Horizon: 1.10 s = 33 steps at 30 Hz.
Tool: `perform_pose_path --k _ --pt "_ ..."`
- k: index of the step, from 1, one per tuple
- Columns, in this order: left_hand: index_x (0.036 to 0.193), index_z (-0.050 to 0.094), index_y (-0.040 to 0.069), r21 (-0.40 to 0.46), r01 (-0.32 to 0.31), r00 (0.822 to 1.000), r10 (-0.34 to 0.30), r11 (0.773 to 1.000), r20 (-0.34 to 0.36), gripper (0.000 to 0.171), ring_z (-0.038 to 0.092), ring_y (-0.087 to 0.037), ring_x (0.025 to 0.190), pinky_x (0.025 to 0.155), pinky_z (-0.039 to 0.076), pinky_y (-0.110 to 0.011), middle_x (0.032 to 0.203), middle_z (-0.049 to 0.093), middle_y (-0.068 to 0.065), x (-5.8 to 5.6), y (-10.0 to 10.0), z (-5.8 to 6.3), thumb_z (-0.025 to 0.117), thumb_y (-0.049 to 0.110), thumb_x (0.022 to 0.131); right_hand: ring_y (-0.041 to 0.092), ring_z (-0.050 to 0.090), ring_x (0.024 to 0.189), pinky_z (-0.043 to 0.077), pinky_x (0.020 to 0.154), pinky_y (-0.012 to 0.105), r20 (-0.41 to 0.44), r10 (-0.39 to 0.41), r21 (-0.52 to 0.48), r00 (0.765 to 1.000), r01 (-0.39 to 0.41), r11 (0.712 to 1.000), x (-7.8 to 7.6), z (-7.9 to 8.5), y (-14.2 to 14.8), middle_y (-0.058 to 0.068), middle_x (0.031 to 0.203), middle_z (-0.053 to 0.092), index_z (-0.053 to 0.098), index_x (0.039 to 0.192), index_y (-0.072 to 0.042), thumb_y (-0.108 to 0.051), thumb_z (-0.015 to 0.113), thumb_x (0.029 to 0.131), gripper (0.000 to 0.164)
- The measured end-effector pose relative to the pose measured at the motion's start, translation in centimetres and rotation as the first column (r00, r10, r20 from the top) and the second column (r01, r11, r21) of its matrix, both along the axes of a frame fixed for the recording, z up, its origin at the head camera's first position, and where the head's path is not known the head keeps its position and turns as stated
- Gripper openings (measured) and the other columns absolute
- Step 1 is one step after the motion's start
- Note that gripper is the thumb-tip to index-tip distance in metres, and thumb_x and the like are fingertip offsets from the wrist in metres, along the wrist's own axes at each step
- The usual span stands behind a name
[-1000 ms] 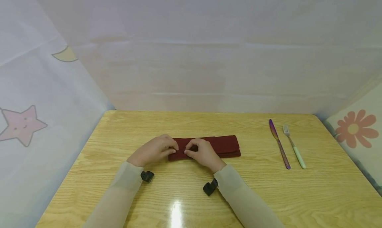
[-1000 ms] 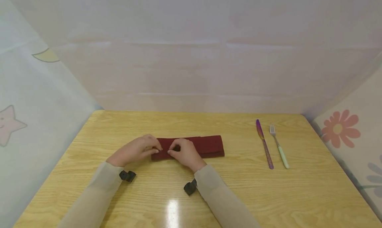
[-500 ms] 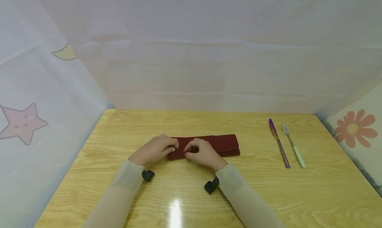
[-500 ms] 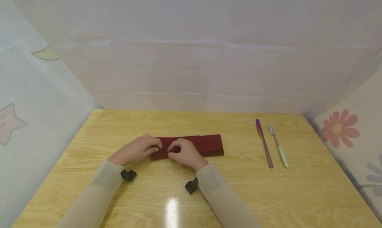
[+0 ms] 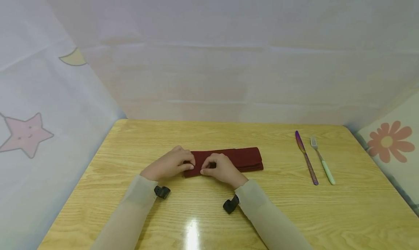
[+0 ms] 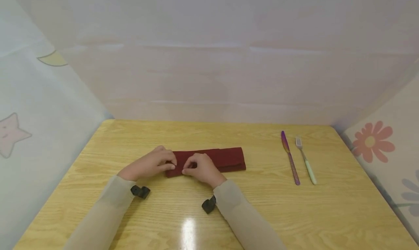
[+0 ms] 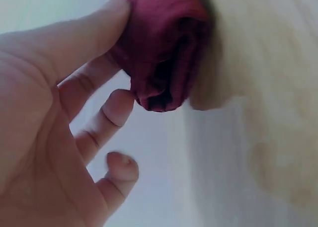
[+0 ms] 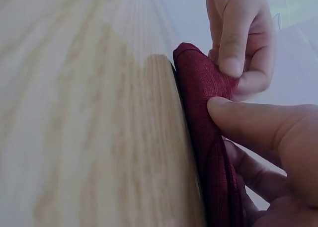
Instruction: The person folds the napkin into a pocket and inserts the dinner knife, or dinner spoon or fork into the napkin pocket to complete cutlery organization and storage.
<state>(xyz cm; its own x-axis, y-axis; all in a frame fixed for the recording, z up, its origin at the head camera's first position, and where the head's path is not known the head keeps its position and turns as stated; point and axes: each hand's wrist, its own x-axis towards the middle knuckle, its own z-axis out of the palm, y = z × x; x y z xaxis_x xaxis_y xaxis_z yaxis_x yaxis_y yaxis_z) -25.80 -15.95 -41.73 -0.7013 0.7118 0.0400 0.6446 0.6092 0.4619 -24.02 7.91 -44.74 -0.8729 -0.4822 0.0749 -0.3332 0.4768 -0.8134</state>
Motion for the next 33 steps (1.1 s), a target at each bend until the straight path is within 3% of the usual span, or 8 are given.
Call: perform_pose_path --k 9,13,16,19,22,26,29,33 --pt "0.098 0.071 0.022 0.007 -0.056 0.998 0.056 0.998 0.019 0.013 0.05 -0.012 0.083 0.083 0.045 -0.037 0.088 0.064 0.013 0.1 0.6 -0.3 0.06 0.018 0.103 0.014 0.053 0.071 0.043 0.063 0.028 0.05 -0.035 -0.026 0.998 0.037 0.999 0.0 -0.2 -0.5 -0.002 0.086 0.061 0.076 0.08 -0.015 -0.01 0.073 0.09 0.011" --pt "0.094 0.072 0.022 -0.033 -0.135 0.989 0.133 0.99 -0.06 0.007 0.051 -0.012 0.08 0.08 0.045 -0.036 0.087 0.061 0.011 0.4 0.9 -0.2 0.068 0.02 0.099 0.013 0.052 0.068 0.043 0.061 0.026 0.041 -0.033 -0.025 0.999 0.034 0.999 0.0 0.0 -0.5 -0.001 0.083 0.061 0.075 0.078 -0.013 -0.008 0.074 0.089 0.013" --pt "0.089 0.071 0.019 -0.067 -0.206 0.969 0.195 0.976 -0.149 0.006 0.052 -0.014 0.077 0.074 0.047 -0.034 0.084 0.057 0.007 0.7 1.0 0.2 0.075 0.018 0.093 0.012 0.052 0.066 0.044 0.06 0.025 0.033 -0.029 -0.017 0.999 0.03 0.999 0.1 0.0 -0.4 -0.001 0.082 0.06 0.074 0.076 -0.013 -0.007 0.074 0.089 0.015" --pt "0.084 0.067 0.017 -0.077 -0.27 0.952 0.254 0.96 -0.173 0.013 0.053 -0.014 0.075 0.067 0.049 -0.032 0.082 0.055 0.004 0.8 0.8 0.7 0.078 0.014 0.091 0.012 0.052 0.065 0.045 0.059 0.025 0.036 -0.029 -0.017 0.999 0.029 0.999 0.2 -0.1 -0.4 -0.001 0.081 0.059 0.073 0.076 -0.013 -0.007 0.074 0.09 0.015" --pt "0.081 0.063 0.018 -0.044 -0.268 0.961 0.264 0.962 -0.088 0.018 0.053 -0.011 0.071 0.065 0.048 -0.031 0.078 0.056 0.006 0.9 0.6 1.1 0.077 0.014 0.092 0.012 0.052 0.064 0.044 0.059 0.025 0.047 -0.033 -0.018 0.998 0.034 0.999 0.2 -0.2 -0.4 -0.001 0.081 0.059 0.072 0.076 -0.013 -0.007 0.075 0.089 0.015" --pt "0.081 0.064 0.019 0.004 -0.182 0.98 0.181 0.983 0.084 0.017 0.053 -0.009 0.067 0.063 0.048 -0.028 0.075 0.059 0.008 0.9 0.8 1.0 0.075 0.016 0.094 0.01 0.051 0.061 0.043 0.056 0.023 0.05 -0.038 -0.023 0.998 0.039 0.999 0.2 -0.3 -0.4 -0.001 0.078 0.059 0.069 0.077 -0.012 -0.005 0.075 0.089 0.015" --pt "0.086 0.069 0.017 -0.003 -0.163 0.975 0.162 0.987 0.151 0.01 0.054 -0.008 0.07 0.066 0.049 -0.027 0.079 0.061 0.008 1.1 1.2 0.8 0.074 0.016 0.095 0.009 0.05 0.059 0.042 0.054 0.023 0.045 -0.036 -0.033 0.998 0.038 0.999 0.1 -0.4 -0.4 -0.001 0.075 0.058 0.066 0.079 -0.011 -0.004 0.075 0.089 0.015" --pt "0.095 0.078 0.012 -0.037 -0.23 0.958 0.233 0.972 0.167 0.004 0.059 -0.008 0.081 0.073 0.051 -0.029 0.089 0.066 0.007 1.4 1.5 0.9 0.075 0.011 0.093 0.01 0.049 0.06 0.042 0.055 0.023 0.043 -0.033 -0.027 0.999 0.035 0.999 0.0 -0.3 -0.3 -0.002 0.074 0.058 0.066 0.08 -0.012 -0.004 0.074 0.089 0.015"
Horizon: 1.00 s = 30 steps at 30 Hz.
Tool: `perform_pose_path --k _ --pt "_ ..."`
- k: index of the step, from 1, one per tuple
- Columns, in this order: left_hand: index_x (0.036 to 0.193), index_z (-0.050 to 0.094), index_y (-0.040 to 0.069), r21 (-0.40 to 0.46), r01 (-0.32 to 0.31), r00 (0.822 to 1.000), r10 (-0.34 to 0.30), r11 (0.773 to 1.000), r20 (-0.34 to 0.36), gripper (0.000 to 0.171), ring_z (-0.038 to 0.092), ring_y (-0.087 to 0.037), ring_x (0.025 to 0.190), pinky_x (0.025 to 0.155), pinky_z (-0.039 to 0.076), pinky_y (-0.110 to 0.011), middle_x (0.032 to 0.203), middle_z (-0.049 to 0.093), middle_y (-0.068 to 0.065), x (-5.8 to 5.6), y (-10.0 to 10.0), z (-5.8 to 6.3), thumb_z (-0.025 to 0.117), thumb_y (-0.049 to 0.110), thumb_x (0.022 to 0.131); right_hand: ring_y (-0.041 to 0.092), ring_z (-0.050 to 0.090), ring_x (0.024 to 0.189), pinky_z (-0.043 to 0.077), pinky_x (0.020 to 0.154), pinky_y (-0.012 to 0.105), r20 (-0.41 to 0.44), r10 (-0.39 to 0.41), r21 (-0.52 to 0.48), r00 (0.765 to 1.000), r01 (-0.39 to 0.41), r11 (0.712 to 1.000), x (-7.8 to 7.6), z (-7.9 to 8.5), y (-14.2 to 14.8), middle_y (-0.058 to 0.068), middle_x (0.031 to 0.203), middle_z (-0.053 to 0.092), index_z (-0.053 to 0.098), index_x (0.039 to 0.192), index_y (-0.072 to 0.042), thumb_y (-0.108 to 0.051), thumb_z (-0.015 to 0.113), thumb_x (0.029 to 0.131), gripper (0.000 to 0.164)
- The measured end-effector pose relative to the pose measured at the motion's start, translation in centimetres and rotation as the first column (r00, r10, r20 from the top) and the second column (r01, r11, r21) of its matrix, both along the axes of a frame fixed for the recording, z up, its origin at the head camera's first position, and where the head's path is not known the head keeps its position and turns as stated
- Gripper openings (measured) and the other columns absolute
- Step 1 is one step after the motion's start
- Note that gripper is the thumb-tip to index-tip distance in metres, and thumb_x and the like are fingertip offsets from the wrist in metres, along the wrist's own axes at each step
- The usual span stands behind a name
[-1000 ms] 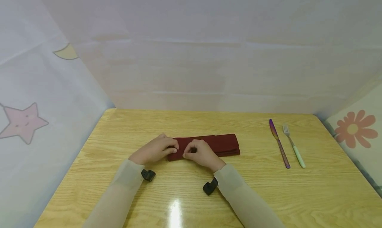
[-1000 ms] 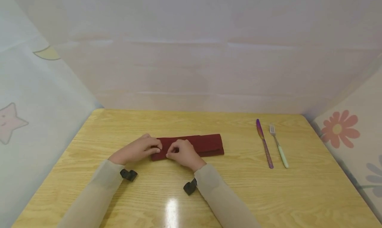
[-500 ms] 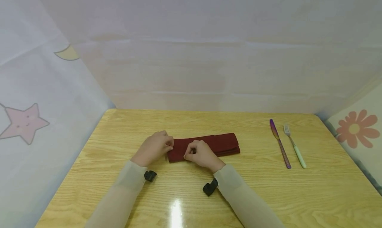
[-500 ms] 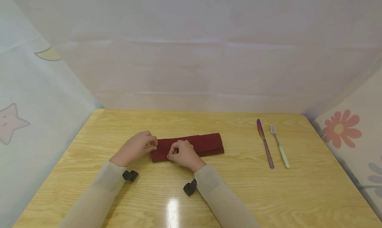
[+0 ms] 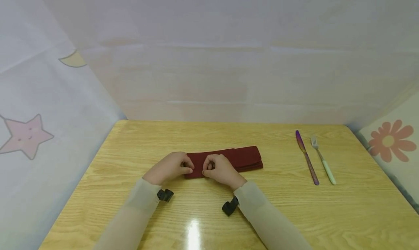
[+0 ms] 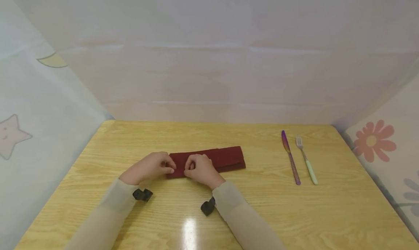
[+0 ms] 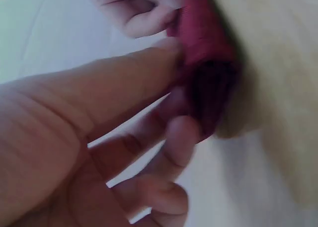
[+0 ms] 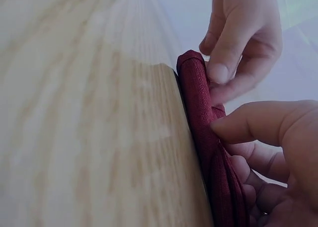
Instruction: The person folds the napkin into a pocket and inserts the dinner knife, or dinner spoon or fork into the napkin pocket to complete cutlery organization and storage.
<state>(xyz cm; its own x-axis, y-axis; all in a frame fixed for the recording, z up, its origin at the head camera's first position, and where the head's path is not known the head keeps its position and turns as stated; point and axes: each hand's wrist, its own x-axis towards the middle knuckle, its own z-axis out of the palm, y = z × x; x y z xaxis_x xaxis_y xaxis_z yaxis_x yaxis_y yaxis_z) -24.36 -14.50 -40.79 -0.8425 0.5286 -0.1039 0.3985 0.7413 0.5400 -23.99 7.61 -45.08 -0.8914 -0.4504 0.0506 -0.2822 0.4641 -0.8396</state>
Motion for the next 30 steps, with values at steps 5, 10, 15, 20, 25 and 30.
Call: perform_pose_path --k 5,10,15,20,25,30 --pt "0.098 0.081 0.008 -0.04 -0.019 0.999 0.018 0.999 -0.033 0.009 0.063 -0.014 0.089 0.078 0.053 -0.032 0.094 0.068 0.003 0.4 0.2 0.6 0.077 0.008 0.09 0.013 0.053 0.068 0.045 0.061 0.025 0.027 -0.009 0.019 1.0 0.009 1.0 -0.2 0.3 0.3 -0.001 0.078 0.059 0.066 0.085 -0.013 -0.003 0.074 0.089 0.014" --pt "0.101 0.081 0.007 -0.062 -0.052 0.997 0.048 0.997 -0.056 0.012 0.065 -0.016 0.09 0.081 0.055 -0.034 0.095 0.07 0.0 0.6 0.5 0.8 0.077 0.007 0.09 0.015 0.056 0.076 0.048 0.068 0.029 0.053 -0.007 0.066 0.999 0.004 0.998 -0.3 0.8 0.9 -0.001 0.085 0.06 0.066 0.091 -0.013 -0.007 0.075 0.091 0.011" --pt "0.098 0.082 0.009 -0.11 -0.082 0.991 0.07 0.991 -0.112 0.011 0.065 -0.023 0.099 0.088 0.055 -0.039 0.096 0.072 0.0 1.3 0.7 1.0 0.08 0.007 0.087 0.014 0.056 0.085 0.05 0.075 0.033 0.005 0.006 0.204 1.0 -0.007 0.979 -0.3 1.8 2.9 -0.003 0.093 0.06 0.066 0.097 -0.015 -0.014 0.074 0.094 0.009" --pt "0.095 0.081 0.004 -0.177 -0.042 0.98 0.006 0.983 -0.201 0.009 0.067 -0.028 0.102 0.086 0.057 -0.039 0.095 0.075 -0.006 1.9 1.3 0.9 0.08 0.003 0.086 0.014 0.057 0.086 0.052 0.075 0.034 -0.068 -0.034 0.329 0.997 0.055 0.943 0.4 3.5 6.4 -0.004 0.093 0.063 0.072 0.089 -0.014 -0.007 0.075 0.093 0.008" --pt "0.096 0.08 0.003 -0.182 -0.042 0.981 0.006 0.982 -0.196 0.01 0.072 -0.024 0.094 0.08 0.059 -0.035 0.098 0.076 -0.009 2.0 1.3 0.8 0.079 0.001 0.086 0.018 0.066 0.089 0.056 0.078 0.036 -0.151 -0.011 0.436 0.988 0.076 0.897 0.9 4.6 10.2 -0.001 0.093 0.072 0.08 0.089 -0.011 -0.004 0.075 0.091 0.009" --pt "0.098 0.08 0.004 -0.177 -0.029 0.986 -0.001 0.984 -0.167 0.011 0.073 -0.024 0.094 0.08 0.059 -0.035 0.1 0.076 -0.009 1.7 1.3 1.1 0.077 0.002 0.088 0.023 0.069 0.092 0.058 0.079 0.038 -0.182 0.032 0.48 0.983 0.06 0.875 1.2 4.4 13.3 0.002 0.097 0.073 0.081 0.094 -0.009 0.0 0.075 0.089 0.012"
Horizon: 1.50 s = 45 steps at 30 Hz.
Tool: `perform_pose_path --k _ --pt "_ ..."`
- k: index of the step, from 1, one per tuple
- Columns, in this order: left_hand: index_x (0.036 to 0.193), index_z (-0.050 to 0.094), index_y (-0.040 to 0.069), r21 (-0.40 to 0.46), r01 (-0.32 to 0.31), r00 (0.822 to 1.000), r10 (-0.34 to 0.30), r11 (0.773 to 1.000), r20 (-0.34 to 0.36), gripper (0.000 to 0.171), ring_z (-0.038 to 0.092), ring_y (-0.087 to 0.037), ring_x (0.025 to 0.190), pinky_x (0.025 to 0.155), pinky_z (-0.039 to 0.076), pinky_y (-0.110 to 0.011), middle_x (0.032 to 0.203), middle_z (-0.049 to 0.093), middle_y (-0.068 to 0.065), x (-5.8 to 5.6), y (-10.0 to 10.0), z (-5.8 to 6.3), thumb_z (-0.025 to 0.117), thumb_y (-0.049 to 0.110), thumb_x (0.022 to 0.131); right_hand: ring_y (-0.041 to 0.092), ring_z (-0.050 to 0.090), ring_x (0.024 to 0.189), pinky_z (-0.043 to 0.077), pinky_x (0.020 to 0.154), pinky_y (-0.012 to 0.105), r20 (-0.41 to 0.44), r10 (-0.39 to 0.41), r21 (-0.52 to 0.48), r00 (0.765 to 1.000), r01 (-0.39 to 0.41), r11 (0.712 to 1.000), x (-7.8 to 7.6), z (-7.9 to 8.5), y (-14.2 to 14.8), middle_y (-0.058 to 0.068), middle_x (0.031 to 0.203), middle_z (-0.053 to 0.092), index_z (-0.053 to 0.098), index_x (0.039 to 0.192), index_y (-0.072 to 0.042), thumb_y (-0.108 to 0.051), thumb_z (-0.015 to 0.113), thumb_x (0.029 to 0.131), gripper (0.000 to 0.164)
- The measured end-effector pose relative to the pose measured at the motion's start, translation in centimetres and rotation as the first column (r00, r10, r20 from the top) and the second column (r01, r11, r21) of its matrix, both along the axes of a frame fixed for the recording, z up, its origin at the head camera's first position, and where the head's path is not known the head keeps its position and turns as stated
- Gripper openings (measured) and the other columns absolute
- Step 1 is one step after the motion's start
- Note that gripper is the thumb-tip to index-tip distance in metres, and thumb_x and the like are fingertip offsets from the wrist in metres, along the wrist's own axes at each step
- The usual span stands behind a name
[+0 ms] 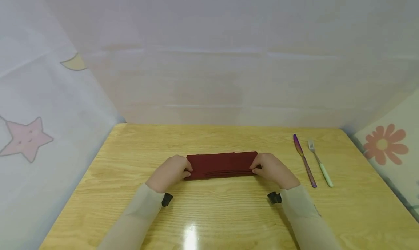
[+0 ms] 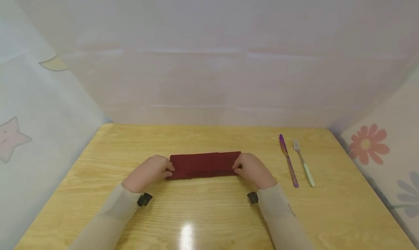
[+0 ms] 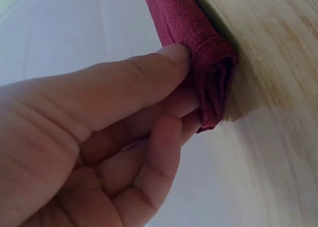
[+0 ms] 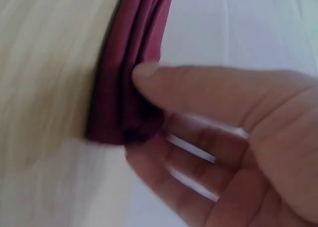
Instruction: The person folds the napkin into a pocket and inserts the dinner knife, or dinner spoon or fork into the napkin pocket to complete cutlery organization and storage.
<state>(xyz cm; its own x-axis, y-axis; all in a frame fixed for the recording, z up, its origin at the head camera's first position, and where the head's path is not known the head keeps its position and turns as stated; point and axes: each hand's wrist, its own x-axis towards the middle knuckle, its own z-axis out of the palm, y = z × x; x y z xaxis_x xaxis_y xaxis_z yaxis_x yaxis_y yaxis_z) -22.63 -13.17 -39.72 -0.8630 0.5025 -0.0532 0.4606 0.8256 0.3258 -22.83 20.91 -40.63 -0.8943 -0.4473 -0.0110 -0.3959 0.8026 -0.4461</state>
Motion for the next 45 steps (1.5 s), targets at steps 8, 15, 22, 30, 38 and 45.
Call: perform_pose_path --k 8,15,22,30,38,45 --pt "0.099 0.079 0.007 0.017 0.011 1.0 -0.011 1.0 0.003 0.022 0.07 -0.021 0.092 0.083 0.057 -0.037 0.097 0.075 -0.003 0.0 -0.1 -0.2 0.087 0.016 0.081 0.022 0.068 0.092 0.058 0.083 0.039 -0.031 0.059 0.01 0.998 -0.059 0.998 -0.3 -0.8 0.9 0.0 0.096 0.072 0.08 0.094 -0.009 -0.002 0.077 0.088 0.01" --pt "0.094 0.07 0.009 -0.029 0.034 0.997 -0.036 0.999 -0.064 0.029 0.064 -0.019 0.085 0.078 0.055 -0.035 0.093 0.068 -0.002 0.1 0.1 -0.7 0.091 0.012 0.075 0.026 0.066 0.101 0.055 0.09 0.044 -0.025 0.062 0.068 0.998 -0.06 0.996 -0.1 -0.8 0.7 0.002 0.104 0.07 0.075 0.101 -0.01 -0.01 0.083 0.084 0.019" --pt "0.089 0.068 0.009 -0.019 0.071 0.989 -0.073 0.997 -0.125 0.015 0.061 -0.017 0.076 0.07 0.053 -0.032 0.086 0.066 -0.002 -0.3 0.4 -0.8 0.074 -0.003 0.083 0.024 0.064 0.102 0.054 0.088 0.042 -0.056 0.04 0.122 0.998 -0.033 0.992 0.3 -0.9 0.4 0.003 0.106 0.067 0.071 0.101 -0.011 -0.013 0.085 0.084 0.023" --pt "0.097 0.07 0.01 0.039 0.082 0.989 -0.077 0.996 -0.129 0.016 0.049 -0.01 0.069 0.067 0.047 -0.028 0.087 0.061 0.001 -0.7 -0.6 -0.9 0.061 0.003 0.087 0.02 0.059 0.092 0.054 0.08 0.037 -0.094 0.09 0.157 0.992 -0.074 0.985 0.2 -1.1 0.3 -0.001 0.097 0.06 0.068 0.103 -0.01 -0.009 0.083 0.085 0.023" --pt "0.114 0.07 0.006 0.126 0.053 0.984 -0.03 0.991 -0.175 0.023 0.053 -0.011 0.073 0.07 0.051 -0.03 0.099 0.067 -0.002 -1.0 -1.0 -0.4 0.06 0.009 0.094 0.021 0.058 0.09 0.052 0.077 0.038 -0.163 0.056 0.091 0.985 -0.041 0.995 -0.2 -1.4 0.7 0.002 0.099 0.06 0.066 0.103 -0.007 -0.005 0.069 0.089 0.014" --pt "0.124 0.066 0.008 0.322 -0.04 0.999 0.045 0.946 -0.007 0.026 0.058 -0.011 0.072 0.075 0.05 -0.035 0.098 0.066 0.001 -1.3 -1.2 0.4 0.052 0.015 0.103 0.023 0.062 0.099 0.052 0.09 0.049 -0.048 -0.143 -0.335 0.989 0.119 0.935 -0.9 -1.2 2.7 0.006 0.108 0.066 0.066 0.109 -0.009 -0.007 0.063 0.097 0.013"
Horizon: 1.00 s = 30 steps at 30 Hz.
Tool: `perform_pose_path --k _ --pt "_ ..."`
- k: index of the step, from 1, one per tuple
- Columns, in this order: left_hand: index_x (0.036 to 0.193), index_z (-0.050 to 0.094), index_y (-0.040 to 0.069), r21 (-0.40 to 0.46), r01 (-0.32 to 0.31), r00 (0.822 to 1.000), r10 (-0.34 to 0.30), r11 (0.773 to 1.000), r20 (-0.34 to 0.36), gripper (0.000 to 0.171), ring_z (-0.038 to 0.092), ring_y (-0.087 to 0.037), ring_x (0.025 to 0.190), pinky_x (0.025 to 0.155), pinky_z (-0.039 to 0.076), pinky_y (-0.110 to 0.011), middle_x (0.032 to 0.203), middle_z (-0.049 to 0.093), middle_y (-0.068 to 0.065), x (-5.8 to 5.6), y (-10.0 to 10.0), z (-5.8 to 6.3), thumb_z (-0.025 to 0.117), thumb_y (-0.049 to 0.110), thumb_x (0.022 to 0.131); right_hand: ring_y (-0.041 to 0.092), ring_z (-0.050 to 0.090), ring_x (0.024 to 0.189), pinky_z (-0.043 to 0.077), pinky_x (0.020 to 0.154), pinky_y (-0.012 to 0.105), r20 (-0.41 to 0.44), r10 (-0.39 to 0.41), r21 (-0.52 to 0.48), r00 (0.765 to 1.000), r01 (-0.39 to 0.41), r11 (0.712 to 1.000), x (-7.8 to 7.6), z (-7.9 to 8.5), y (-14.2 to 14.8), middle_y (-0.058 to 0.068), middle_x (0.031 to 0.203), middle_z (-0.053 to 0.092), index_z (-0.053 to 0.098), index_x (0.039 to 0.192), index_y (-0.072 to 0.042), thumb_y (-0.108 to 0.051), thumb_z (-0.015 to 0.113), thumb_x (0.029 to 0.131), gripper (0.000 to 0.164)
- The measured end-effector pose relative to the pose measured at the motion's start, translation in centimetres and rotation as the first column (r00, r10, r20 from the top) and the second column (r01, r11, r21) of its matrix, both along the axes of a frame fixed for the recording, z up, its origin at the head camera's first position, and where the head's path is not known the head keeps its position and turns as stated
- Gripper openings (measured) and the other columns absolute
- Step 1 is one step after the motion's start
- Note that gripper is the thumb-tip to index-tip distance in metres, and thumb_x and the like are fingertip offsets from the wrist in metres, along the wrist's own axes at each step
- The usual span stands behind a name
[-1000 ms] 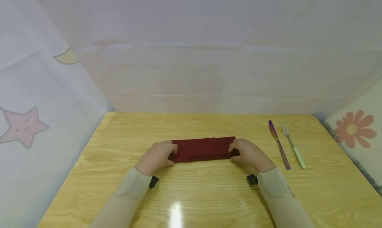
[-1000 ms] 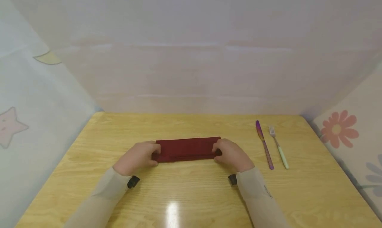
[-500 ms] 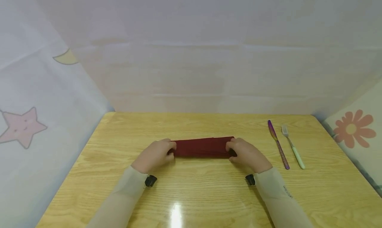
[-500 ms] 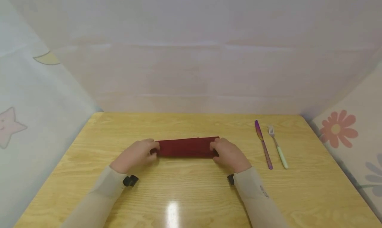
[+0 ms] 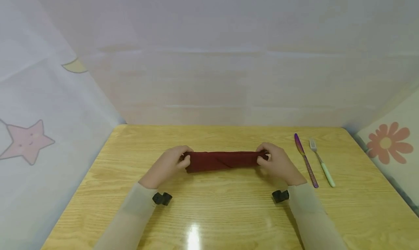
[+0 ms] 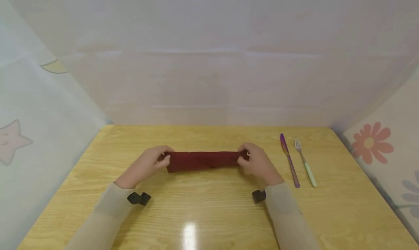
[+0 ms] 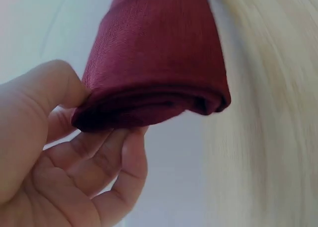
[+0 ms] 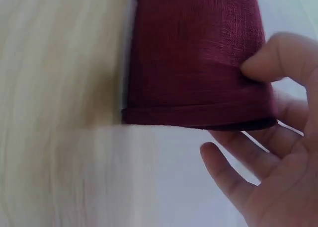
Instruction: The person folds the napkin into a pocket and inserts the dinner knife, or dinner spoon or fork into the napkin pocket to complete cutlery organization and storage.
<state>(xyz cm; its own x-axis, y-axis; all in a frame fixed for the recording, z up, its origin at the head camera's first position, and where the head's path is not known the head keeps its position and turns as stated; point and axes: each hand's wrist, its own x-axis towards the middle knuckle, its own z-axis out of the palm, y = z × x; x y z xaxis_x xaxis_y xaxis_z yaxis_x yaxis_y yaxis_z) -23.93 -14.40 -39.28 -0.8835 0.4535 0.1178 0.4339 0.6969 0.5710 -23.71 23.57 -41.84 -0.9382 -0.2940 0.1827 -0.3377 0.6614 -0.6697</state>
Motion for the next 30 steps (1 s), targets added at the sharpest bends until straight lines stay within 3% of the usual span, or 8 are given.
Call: perform_pose_path --k 5,8,10,15,21,22,25,30 --pt "0.128 0.065 0.01 0.111 -0.05 0.99 0.034 0.993 0.138 0.027 0.065 -0.017 0.087 0.079 0.054 -0.039 0.11 0.067 -0.004 -0.5 -0.5 -0.3 0.051 0.018 0.106 0.023 0.064 0.1 0.053 0.086 0.04 0.147 -0.021 -0.302 0.989 0.065 0.951 -0.4 -0.1 0.7 0.011 0.113 0.065 0.064 0.12 -0.004 -0.019 0.064 0.101 0.024" --pt "0.129 0.064 0.009 0.163 -0.076 0.972 0.037 0.984 0.23 0.028 0.066 -0.023 0.103 0.088 0.054 -0.043 0.119 0.067 -0.008 -1.0 -0.9 -1.1 0.049 0.017 0.107 0.019 0.066 0.094 0.056 0.077 0.033 0.246 -0.025 -0.393 0.969 0.123 0.911 -0.7 -0.7 0.7 0.01 0.112 0.065 0.062 0.126 0.001 -0.025 0.068 0.1 0.038" --pt "0.131 0.062 0.004 0.23 -0.091 0.941 0.009 0.969 0.338 0.029 0.067 -0.025 0.107 0.09 0.056 -0.044 0.12 0.067 -0.012 -1.2 -1.2 -1.8 0.046 0.014 0.108 0.018 0.066 0.092 0.057 0.076 0.031 0.303 -0.027 -0.409 0.952 0.156 0.899 -0.9 -1.2 0.7 0.008 0.11 0.066 0.062 0.128 0.001 -0.029 0.07 0.098 0.043" --pt "0.136 0.052 -0.007 0.359 -0.175 0.827 -0.061 0.917 0.559 0.033 0.071 -0.027 0.097 0.083 0.06 -0.04 0.117 0.065 -0.021 -1.5 -1.6 -3.3 0.041 0.011 0.11 0.017 0.064 0.101 0.056 0.085 0.028 0.418 -0.009 -0.416 0.908 0.2 0.887 -1.0 -1.9 0.8 0.008 0.116 0.066 0.06 0.134 -0.001 -0.031 0.07 0.098 0.047" --pt "0.135 0.053 -0.004 0.354 -0.212 0.798 -0.048 0.911 0.6 0.036 0.071 -0.026 0.094 0.082 0.06 -0.04 0.114 0.066 -0.018 -1.7 -1.7 -3.8 0.047 0.02 0.11 0.017 0.063 0.107 0.056 0.087 0.028 0.458 0.073 -0.473 0.886 0.173 0.864 -1.0 -1.8 1.1 0.019 0.129 0.056 0.051 0.144 0.003 -0.012 0.06 0.101 0.047" --pt "0.135 0.054 -0.003 0.351 -0.208 0.798 -0.049 0.913 0.601 0.036 0.071 -0.026 0.095 0.082 0.06 -0.04 0.113 0.065 -0.018 -1.7 -1.7 -3.8 0.051 0.021 0.108 0.016 0.063 0.107 0.056 0.087 0.028 0.459 0.084 -0.483 0.884 0.169 0.859 -1.0 -1.9 1.1 0.02 0.131 0.056 0.05 0.144 0.004 -0.01 0.059 0.101 0.047" --pt "0.133 0.058 0.001 0.287 -0.153 0.843 -0.026 0.946 0.537 0.043 0.065 -0.023 0.097 0.083 0.057 -0.038 0.112 0.064 -0.014 -1.8 -1.7 -3.7 0.067 0.028 0.1 0.016 0.064 0.108 0.056 0.088 0.029 0.456 0.101 -0.494 0.884 0.157 0.855 -1.1 -2.1 1.2 0.022 0.134 0.055 0.048 0.146 0.005 -0.009 0.058 0.101 0.048" --pt "0.128 0.064 0.01 0.118 -0.11 0.923 0.058 0.987 0.38 0.045 0.057 -0.021 0.1 0.087 0.048 -0.04 0.114 0.064 -0.006 -1.8 -1.4 -3.5 0.08 0.03 0.09 0.023 0.064 0.107 0.057 0.084 0.029 0.404 0.0 -0.364 0.915 0.16 0.918 -1.5 -2.7 1.1 0.022 0.129 0.058 0.052 0.144 0.003 -0.012 0.063 0.1 0.047"
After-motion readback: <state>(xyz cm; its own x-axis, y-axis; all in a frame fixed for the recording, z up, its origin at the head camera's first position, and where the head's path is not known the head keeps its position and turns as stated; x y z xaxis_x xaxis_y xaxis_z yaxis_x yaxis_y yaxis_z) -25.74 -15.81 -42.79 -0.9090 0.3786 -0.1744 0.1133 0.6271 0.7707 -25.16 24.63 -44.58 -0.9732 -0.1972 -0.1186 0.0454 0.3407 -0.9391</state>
